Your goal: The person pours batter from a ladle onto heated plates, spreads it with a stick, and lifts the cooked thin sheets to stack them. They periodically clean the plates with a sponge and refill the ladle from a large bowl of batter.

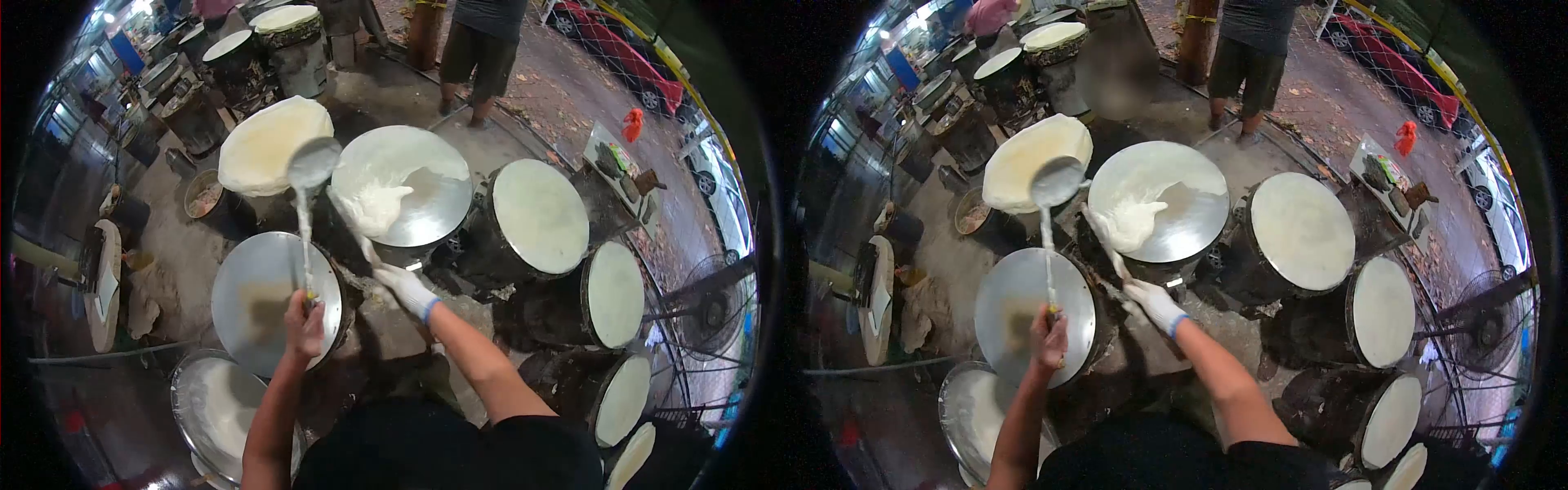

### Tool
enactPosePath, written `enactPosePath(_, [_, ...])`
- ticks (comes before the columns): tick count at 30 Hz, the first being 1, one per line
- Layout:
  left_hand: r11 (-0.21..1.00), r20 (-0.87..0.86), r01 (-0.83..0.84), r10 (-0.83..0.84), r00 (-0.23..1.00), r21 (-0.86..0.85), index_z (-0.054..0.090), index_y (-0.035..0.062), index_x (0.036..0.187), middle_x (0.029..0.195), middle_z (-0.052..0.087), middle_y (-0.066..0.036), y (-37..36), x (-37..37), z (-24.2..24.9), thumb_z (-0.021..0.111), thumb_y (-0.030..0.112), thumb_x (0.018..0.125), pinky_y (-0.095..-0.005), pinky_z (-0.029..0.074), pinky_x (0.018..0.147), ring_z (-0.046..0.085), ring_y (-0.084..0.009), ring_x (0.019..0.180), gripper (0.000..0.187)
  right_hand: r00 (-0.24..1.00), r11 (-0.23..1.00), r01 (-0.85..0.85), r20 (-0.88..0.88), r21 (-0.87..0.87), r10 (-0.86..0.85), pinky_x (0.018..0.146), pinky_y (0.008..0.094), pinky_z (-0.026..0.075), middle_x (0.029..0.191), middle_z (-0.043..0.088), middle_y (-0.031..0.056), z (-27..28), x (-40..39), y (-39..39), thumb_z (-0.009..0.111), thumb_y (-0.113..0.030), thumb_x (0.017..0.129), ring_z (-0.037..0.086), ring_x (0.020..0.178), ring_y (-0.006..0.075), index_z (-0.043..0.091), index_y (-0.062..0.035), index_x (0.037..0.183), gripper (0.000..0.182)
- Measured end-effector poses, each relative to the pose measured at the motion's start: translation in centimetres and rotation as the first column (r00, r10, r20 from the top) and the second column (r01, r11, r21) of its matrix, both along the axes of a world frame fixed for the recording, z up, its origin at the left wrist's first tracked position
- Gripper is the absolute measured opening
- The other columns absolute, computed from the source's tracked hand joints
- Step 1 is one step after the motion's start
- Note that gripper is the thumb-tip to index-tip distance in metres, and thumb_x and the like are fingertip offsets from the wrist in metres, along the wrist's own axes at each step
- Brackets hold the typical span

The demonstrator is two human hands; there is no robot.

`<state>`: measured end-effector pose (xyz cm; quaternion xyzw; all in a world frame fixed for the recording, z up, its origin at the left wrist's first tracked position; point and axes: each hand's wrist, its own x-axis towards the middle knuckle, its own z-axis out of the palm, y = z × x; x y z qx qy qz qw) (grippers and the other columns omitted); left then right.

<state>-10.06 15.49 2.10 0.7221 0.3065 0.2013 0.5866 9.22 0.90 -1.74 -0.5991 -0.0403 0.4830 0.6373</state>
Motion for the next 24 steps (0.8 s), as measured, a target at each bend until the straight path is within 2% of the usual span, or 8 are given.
enactPosePath(2, [0.947, 0.105, 0.004, 0.031, 0.994, -0.321, 0.050, 0.0026, 0.109, 0.066, 0.048, 0.000, 0.3, -2.3, 5.1, 0.052, 0.007, 0.091, -0.0224, 0.035, 0.038, 0.045, -0.0072, 0.044, 0.019, 0.996, 0.997, -0.071, 0.049, -0.011, 0.071, 0.045, 0.0255, 0.043, 0.072, 0.062, 0.0058, -2.4, -0.4, 3.5, 0.053, -0.030, 0.091, 0.053, 0.051, 0.0128, 0.055, -0.0059, 0.121, 0.038])
enactPosePath(5, [0.762, 0.349, 0.062, 0.222, 0.911, -0.645, 0.047, 0.0049, 0.108, 0.065, 0.045, -0.001, 1.5, -7.7, 8.4, 0.047, 0.009, 0.093, -0.0226, 0.030, 0.031, 0.037, -0.0061, 0.038, 0.015, 0.908, 0.952, 0.208, 0.406, -0.225, -0.102, 0.065, 0.0323, 0.050, 0.088, 0.067, 0.0136, -4.5, -1.8, 4.1, 0.050, -0.028, 0.091, 0.064, 0.067, 0.0191, 0.052, -0.0034, 0.124, 0.042])
enactPosePath(7, [0.662, 0.634, 0.345, 0.256, 0.730, -0.665, 0.046, 0.0049, 0.108, 0.066, 0.044, -0.003, 2.8, -12.1, 7.8, 0.044, 0.013, 0.095, -0.0241, 0.029, 0.030, 0.035, -0.0078, 0.036, 0.015, 0.843, 0.891, 0.353, 0.511, -0.285, -0.170, 0.072, 0.0364, 0.050, 0.098, 0.065, 0.0184, -2.8, -4.0, 4.2, 0.048, -0.029, 0.091, 0.065, 0.076, 0.0252, 0.051, -0.0027, 0.125, 0.043])
enactPosePath(10, [0.689, 0.589, 0.298, 0.230, 0.775, -0.661, 0.046, 0.0033, 0.108, 0.061, 0.040, -0.003, 2.8, -13.7, 9.8, 0.036, 0.020, 0.100, -0.0237, 0.030, 0.028, 0.031, -0.0081, 0.031, 0.021, 0.752, 0.845, 0.436, 0.641, -0.309, -0.153, 0.094, 0.0442, 0.041, 0.113, 0.058, 0.0253, -3.5, -6.6, 7.2, 0.047, -0.034, 0.091, 0.053, 0.110, 0.0406, 0.052, -0.0011, 0.121, 0.045])
enactPosePath(14, [0.593, 0.274, 0.079, 0.248, 0.929, -0.802, 0.045, 0.0018, 0.107, 0.061, 0.041, -0.003, 2.4, -15.4, 9.3, 0.044, 0.019, 0.096, -0.0236, 0.031, 0.028, 0.032, -0.0090, 0.031, 0.020, 0.746, 0.866, 0.327, 0.666, -0.378, 0.009, 0.086, 0.0419, 0.046, 0.107, 0.062, 0.0239, -5.5, -3.5, 5.4, 0.046, -0.032, 0.090, 0.060, 0.100, 0.0369, 0.054, -0.0002, 0.119, 0.043])
enactPosePath(16, [0.622, 0.383, 0.211, 0.155, 0.911, -0.754, 0.042, 0.0026, 0.105, 0.059, 0.040, -0.004, 1.8, -16.2, 8.4, 0.048, 0.015, 0.094, -0.0268, 0.032, 0.028, 0.036, -0.0119, 0.034, 0.018, 0.865, 0.857, 0.401, 0.442, -0.324, -0.238, 0.071, 0.0392, 0.048, 0.086, 0.065, 0.0174, -3.5, -3.1, 4.7, 0.047, -0.030, 0.090, 0.064, 0.076, 0.0276, 0.056, 0.0000, 0.115, 0.040])
enactPosePath(20, [0.708, 0.536, 0.340, 0.065, 0.841, -0.618, 0.042, 0.0031, 0.108, 0.055, 0.040, -0.005, -1.0, -16.0, 8.2, 0.054, 0.012, 0.091, -0.0271, 0.032, 0.029, 0.036, -0.0124, 0.034, 0.023, 0.823, 0.797, 0.516, 0.439, -0.313, -0.361, 0.072, 0.0396, 0.047, 0.086, 0.064, 0.0192, -3.0, -4.3, 6.2, 0.046, -0.030, 0.090, 0.064, 0.077, 0.0287, 0.055, -0.0003, 0.110, 0.037])
enactPosePath(24, [0.695, 0.458, 0.322, 0.011, 0.889, -0.643, 0.039, 0.0023, 0.116, 0.055, 0.039, -0.004, -2.6, -14.9, 8.9, 0.055, 0.013, 0.090, -0.0261, 0.030, 0.029, 0.033, -0.0117, 0.031, 0.032, 0.760, 0.877, 0.277, 0.648, -0.392, 0.050, 0.083, 0.0430, 0.045, 0.099, 0.062, 0.0256, -6.6, -3.7, 1.2, 0.046, -0.033, 0.089, 0.059, 0.096, 0.0391, 0.056, 0.0003, 0.111, 0.041])
